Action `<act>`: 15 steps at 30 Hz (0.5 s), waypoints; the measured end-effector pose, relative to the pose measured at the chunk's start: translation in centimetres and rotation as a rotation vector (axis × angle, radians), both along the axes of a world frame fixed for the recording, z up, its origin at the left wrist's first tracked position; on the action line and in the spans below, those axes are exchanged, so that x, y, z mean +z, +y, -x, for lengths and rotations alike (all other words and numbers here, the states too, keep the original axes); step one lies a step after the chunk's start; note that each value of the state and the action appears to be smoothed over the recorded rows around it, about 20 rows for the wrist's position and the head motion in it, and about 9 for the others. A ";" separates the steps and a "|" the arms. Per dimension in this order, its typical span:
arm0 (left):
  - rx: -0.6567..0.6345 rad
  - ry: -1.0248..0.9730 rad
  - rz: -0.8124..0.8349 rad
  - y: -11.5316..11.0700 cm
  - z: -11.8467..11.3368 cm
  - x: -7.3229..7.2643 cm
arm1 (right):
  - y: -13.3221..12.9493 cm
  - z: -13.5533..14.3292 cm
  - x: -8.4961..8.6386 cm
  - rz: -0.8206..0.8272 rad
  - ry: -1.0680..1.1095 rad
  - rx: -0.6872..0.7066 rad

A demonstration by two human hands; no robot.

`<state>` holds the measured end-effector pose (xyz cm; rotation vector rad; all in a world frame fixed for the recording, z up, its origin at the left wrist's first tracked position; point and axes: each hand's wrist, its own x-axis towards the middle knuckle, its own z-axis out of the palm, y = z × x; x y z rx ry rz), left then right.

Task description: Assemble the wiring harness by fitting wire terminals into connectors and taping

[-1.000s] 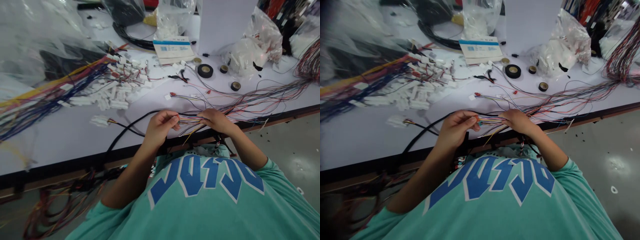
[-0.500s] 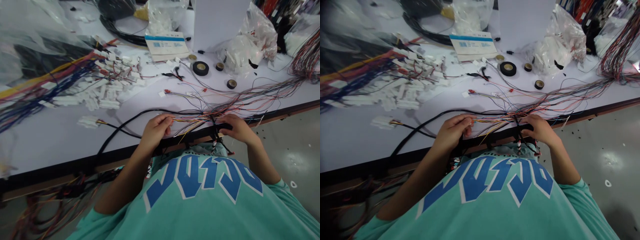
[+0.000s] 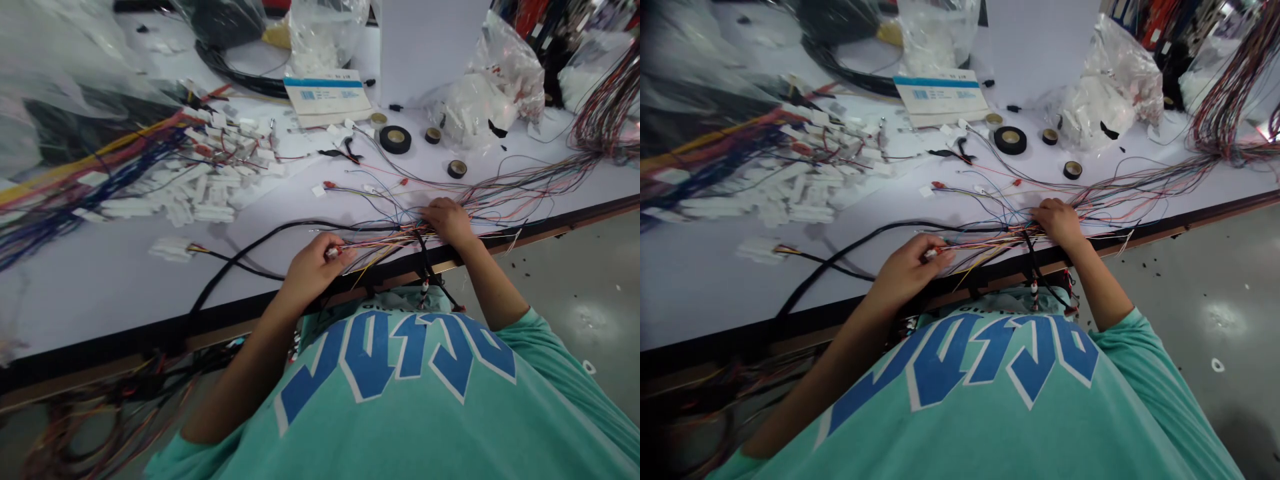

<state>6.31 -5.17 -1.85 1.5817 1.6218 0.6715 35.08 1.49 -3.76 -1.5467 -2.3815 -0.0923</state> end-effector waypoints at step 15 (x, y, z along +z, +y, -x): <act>0.032 0.222 -0.053 0.5 -0.7 -0.3 | -7.8 -0.2 2.5 -0.046 -0.139 0.439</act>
